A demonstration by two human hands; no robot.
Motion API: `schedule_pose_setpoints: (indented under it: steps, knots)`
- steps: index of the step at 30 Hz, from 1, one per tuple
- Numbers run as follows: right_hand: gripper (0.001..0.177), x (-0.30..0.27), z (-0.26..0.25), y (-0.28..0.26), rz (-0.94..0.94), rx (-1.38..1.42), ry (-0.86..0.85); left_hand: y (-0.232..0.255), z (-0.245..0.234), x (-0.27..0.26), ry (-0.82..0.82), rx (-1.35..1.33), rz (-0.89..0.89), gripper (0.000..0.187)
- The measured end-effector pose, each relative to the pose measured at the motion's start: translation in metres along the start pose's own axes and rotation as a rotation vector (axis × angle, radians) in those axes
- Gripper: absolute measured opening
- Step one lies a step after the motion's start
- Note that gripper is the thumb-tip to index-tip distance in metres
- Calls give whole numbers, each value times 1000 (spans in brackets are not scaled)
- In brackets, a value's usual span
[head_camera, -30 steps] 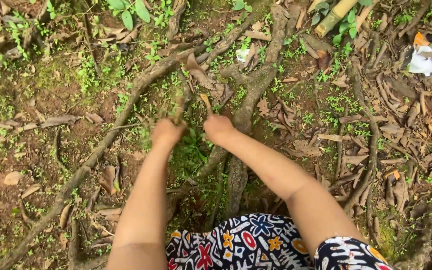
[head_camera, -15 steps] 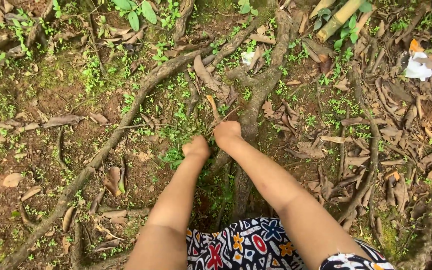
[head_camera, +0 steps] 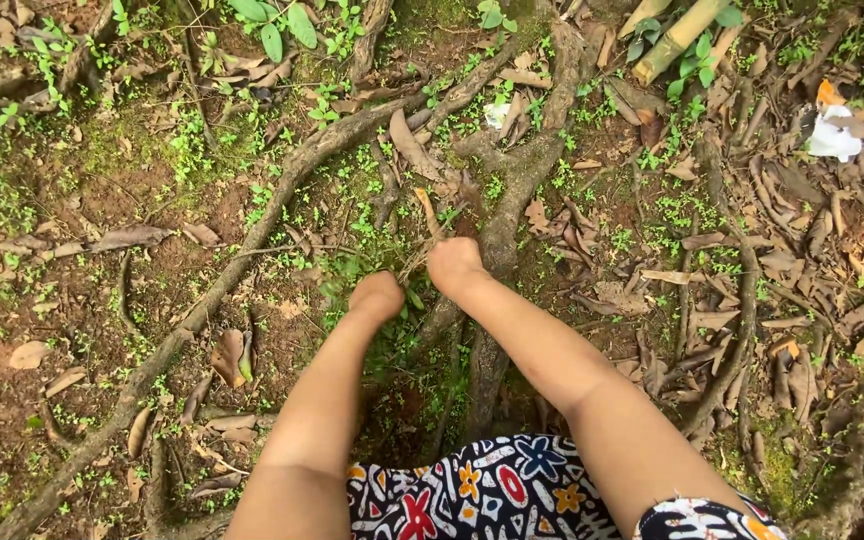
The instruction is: Pulling weeds from the ground among tree roots and dead leaves
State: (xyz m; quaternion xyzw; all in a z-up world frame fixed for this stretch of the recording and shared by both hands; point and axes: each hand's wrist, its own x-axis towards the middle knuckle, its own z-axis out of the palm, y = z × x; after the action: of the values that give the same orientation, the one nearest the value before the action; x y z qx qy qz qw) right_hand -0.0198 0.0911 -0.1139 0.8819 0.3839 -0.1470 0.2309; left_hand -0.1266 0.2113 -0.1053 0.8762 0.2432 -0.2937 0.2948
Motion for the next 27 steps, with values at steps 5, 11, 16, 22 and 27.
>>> schedule_pose_setpoints:
  steps: [5, 11, 16, 22, 27]
  knots:
    - [25, 45, 47, 4, 33, -6, -78, 25, -60, -68, 93, -208, 64, 41]
    - [27, 17, 10, 9, 30, 71, -165, -9, -102, -88, 305, -260, 20, 40]
    - [29, -18, -29, 18, -75, 132, -162, 4, -87, -98, 223, -103, -12, 49]
    - [29, -38, -55, 24, -114, 197, -109, 14, 5, -2, 49, 49, -59, 76]
    - [25, -18, -40, 31, -193, 106, -45, -1, 59, 75, 84, 30, -33, 48]
